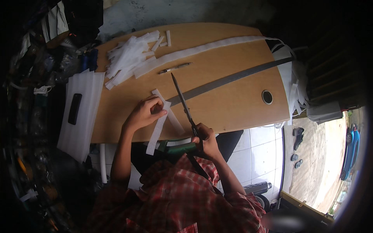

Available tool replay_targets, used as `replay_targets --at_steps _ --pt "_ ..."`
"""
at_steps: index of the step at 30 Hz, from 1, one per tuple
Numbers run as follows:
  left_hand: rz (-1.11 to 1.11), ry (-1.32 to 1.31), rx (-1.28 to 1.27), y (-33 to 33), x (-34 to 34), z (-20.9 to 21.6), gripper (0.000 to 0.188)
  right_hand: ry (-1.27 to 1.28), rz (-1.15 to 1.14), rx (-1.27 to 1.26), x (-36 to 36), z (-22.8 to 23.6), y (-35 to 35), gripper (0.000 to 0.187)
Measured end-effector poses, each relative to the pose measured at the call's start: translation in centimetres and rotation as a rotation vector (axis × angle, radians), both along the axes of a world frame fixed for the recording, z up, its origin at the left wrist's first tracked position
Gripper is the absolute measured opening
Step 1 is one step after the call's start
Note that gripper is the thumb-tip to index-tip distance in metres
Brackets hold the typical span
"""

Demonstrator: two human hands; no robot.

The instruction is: The person measures and cuts white foam strips into smaller pieces using a metal ruler, a pen, and scissors. The person repeatedly marks the foam along the ruler and cuts along the marked lines, accumulating cut pieces on the table.

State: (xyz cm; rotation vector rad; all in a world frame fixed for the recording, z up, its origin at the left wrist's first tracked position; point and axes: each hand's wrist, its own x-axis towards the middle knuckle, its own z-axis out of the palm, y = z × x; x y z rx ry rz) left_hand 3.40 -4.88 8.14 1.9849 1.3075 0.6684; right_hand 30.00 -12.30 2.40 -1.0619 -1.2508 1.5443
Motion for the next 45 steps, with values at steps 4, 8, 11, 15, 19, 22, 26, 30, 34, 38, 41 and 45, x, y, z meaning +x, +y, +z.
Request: replay_targets --at_steps 4,8,11,15,19,22,26,30,34,38,41,45 --pt "-0.24 0.449 0.244 0.8 0.9 -1.9 0.052 -0.034 -0.06 -0.021 2.2 -0.1 0.8 0.068" --pt "-0.358 0.6 0.252 -0.2 1.0 -3.6 0.07 -0.135 -0.13 0.076 3.5 -1.0 1.6 0.07" --pt "-0.405 0.544 0.286 -0.5 0.3 -4.7 0.046 -0.165 -0.151 0.101 4.1 -1.8 2.4 0.071" --pt "-0.409 0.443 0.244 0.9 -1.4 -2.6 0.02 -0.07 -0.134 0.038 4.2 -2.0 2.8 0.069" --pt "-0.036 0.572 0.495 7.6 -5.8 1.7 0.015 -0.014 -0.106 0.007 4.5 -2.0 3.0 0.067" --pt "0.133 0.766 0.569 13.2 -11.3 2.3 0.027 0.011 -0.068 0.024 4.2 -1.8 3.3 0.064" --pt "0.275 0.847 0.669 16.8 -10.8 0.7 0.053 0.04 -0.066 -0.008 4.3 -2.0 3.4 0.058" --pt "0.151 0.705 0.492 17.6 -4.2 -2.0 0.069 -0.154 -0.19 -0.118 4.3 -0.8 4.3 0.048" --pt "0.1 0.751 0.52 17.9 -1.5 -5.8 0.065 -0.508 -0.256 0.015 5.5 2.1 7.4 0.043" --pt "0.041 0.556 0.535 16.6 0.3 -5.4 0.052 -0.826 -0.267 0.267 8.1 5.0 12.0 0.045" --pt "0.055 0.513 0.529 13.3 0.2 -4.9 0.045 -1.09 -0.222 0.369 8.1 6.2 17.4 0.048" --pt "0.066 0.441 0.501 8.7 -0.1 -5.6 0.043 -1.338 -0.143 0.496 5.8 6.8 25.5 0.047"
